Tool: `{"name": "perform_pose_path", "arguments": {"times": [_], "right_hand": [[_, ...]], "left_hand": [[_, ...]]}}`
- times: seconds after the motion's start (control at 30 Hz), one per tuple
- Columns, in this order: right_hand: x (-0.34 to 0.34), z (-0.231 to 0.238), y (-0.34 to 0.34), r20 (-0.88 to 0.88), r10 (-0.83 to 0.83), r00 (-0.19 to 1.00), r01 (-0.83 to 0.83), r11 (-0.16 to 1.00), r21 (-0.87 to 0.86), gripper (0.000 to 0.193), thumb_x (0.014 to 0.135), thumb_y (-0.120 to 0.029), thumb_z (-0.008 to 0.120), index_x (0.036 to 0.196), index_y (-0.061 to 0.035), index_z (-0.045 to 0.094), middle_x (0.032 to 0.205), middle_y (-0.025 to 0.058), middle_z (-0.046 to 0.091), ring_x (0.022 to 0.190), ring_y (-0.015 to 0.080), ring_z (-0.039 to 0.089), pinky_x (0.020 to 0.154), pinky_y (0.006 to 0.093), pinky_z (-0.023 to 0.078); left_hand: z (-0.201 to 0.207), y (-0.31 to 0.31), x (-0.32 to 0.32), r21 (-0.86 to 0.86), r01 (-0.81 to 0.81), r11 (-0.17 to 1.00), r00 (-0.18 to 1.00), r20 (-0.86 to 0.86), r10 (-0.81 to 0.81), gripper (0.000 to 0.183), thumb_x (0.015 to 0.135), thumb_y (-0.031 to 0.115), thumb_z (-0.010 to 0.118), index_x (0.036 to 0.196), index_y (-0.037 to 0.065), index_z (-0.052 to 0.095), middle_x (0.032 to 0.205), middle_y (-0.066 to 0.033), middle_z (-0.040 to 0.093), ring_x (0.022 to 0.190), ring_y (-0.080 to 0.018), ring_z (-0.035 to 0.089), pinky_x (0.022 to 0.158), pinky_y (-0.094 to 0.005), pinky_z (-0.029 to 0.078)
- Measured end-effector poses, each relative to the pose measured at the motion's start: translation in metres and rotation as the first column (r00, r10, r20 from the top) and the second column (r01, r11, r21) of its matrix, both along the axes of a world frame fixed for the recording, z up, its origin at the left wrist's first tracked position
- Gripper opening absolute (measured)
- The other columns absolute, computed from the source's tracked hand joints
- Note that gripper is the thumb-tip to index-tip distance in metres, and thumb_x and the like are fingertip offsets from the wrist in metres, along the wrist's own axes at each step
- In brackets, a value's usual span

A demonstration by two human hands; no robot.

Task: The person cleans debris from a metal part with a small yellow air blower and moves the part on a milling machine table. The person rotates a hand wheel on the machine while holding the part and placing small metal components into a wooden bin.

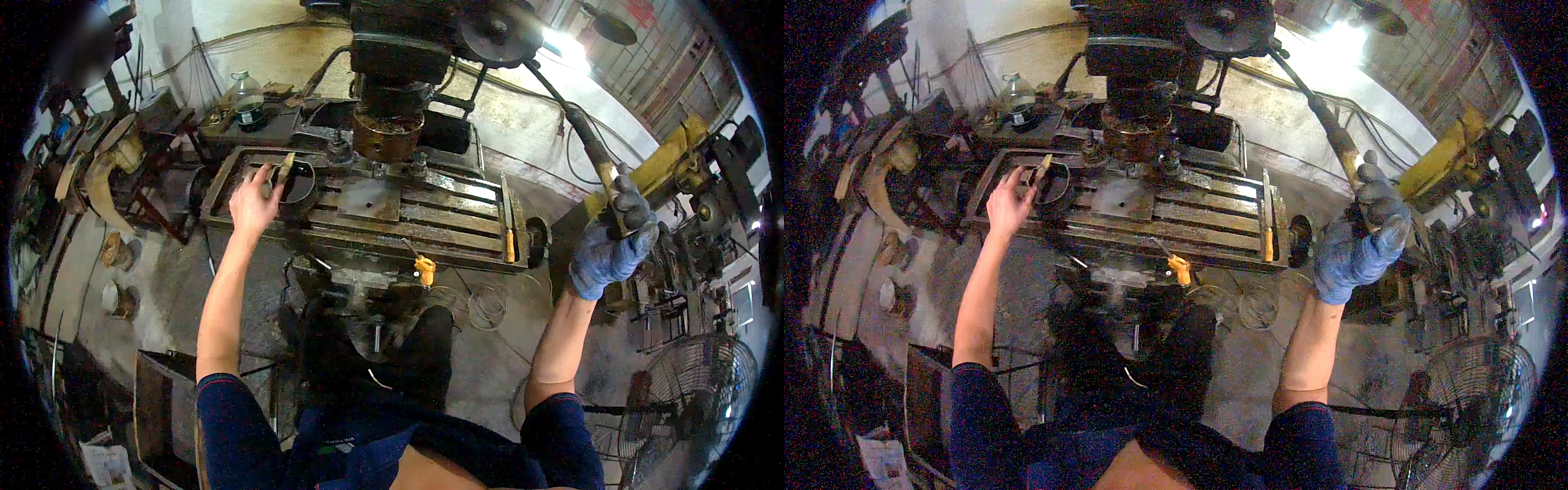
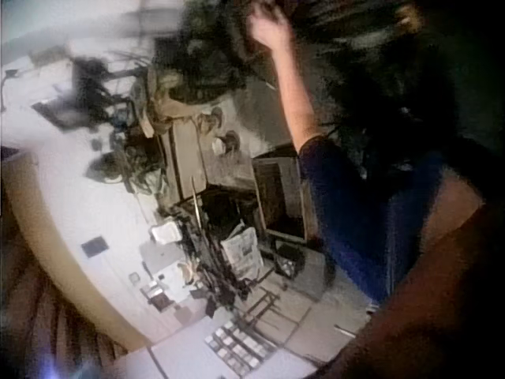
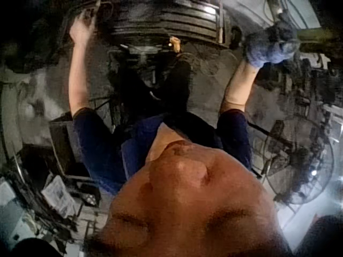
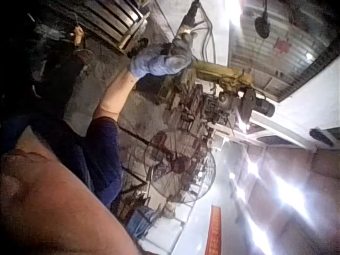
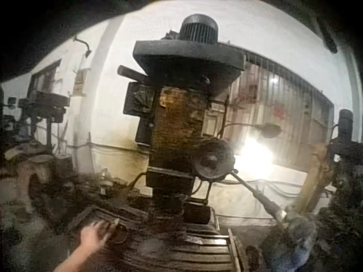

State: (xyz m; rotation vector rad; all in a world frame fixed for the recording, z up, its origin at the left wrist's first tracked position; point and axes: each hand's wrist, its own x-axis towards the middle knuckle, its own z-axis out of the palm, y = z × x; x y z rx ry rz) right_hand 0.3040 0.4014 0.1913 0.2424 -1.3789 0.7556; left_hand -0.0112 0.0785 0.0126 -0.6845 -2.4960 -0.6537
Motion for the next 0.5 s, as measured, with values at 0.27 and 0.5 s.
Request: {"name": "perform_pose_path", "arguments": {"times": [0.27, 0.5], "right_hand": [[0.005, 0.008, -0.002, 0.023, 0.054, 0.998, -0.052, 0.997, -0.060, 0.029, 0.087, -0.032, 0.046, 0.074, -0.0064, 0.048, 0.082, 0.0113, 0.056, 0.100, 0.0328, 0.052, 0.101, 0.0540, 0.026], [0.012, 0.009, 0.020, 0.004, 0.105, 0.994, -0.105, 0.994, -0.011, 0.033, 0.088, -0.033, 0.047, 0.081, -0.0017, 0.053, 0.088, 0.0136, 0.058, 0.095, 0.0294, 0.054, 0.089, 0.0422, 0.037]], "left_hand": [[-0.021, -0.023, -0.007, -0.133, 0.155, 0.979, 0.976, 0.173, -0.132, 0.043, 0.075, 0.018, 0.059, 0.116, 0.007, 0.051, 0.085, -0.0226, 0.060, 0.081, -0.0385, 0.057, 0.070, -0.0466, 0.046], [-0.021, -0.023, -0.005, -0.025, 0.210, 0.977, 0.977, 0.048, -0.209, 0.023, 0.075, 0.007, 0.053, 0.095, 0.002, 0.062, 0.079, -0.0224, 0.059, 0.075, -0.0388, 0.057, 0.070, -0.0474, 0.045]]}}
